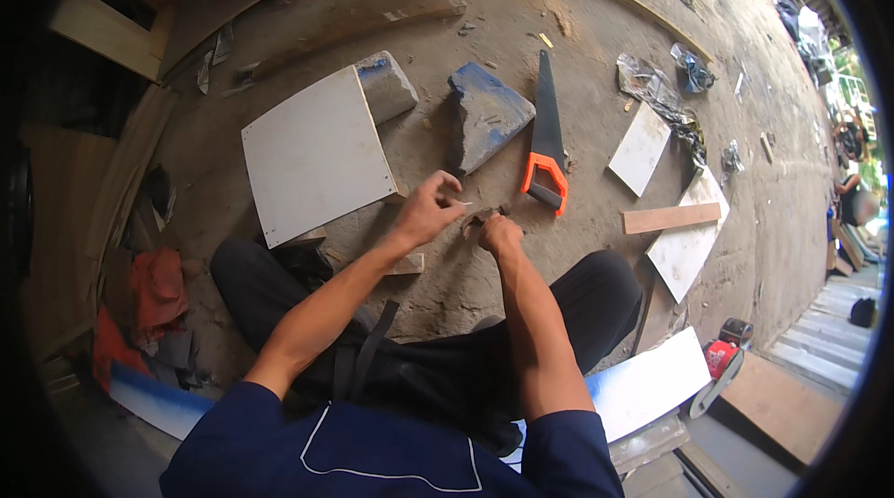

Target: The person sits on the floor and repeatedly hammers nails into a white rectangular board resting on wooden blocks. They adjust the board and pick up nails from the floor as needed, continuing to drive nails along the board's edge.

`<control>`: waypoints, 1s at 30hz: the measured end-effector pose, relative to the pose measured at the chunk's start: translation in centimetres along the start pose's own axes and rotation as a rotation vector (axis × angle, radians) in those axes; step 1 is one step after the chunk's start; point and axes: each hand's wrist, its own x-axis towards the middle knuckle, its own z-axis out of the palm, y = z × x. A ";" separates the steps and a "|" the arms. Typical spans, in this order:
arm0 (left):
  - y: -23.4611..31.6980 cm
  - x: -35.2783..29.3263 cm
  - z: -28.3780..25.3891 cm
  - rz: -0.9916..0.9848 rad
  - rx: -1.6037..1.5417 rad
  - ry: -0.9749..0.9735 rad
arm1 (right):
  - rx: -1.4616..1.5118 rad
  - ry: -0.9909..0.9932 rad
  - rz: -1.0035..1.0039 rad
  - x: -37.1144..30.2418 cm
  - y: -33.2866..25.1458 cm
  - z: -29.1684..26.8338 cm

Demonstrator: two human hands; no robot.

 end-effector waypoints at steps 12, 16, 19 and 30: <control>-4.1 -5.4 -12.5 0.098 -0.140 0.279 | -0.236 -0.174 -0.071 1.4 -1.6 -1.8; -4.5 -5.2 -11.9 0.114 0.009 0.351 | -0.287 -0.225 -0.043 1.9 -2.1 -1.6; -5.0 -4.6 -11.5 0.134 0.059 0.373 | -0.244 -0.264 -0.001 2.9 -1.7 -1.0; -5.6 -3.6 -10.9 0.207 0.153 0.396 | -0.090 -0.128 -0.104 3.5 0.2 1.2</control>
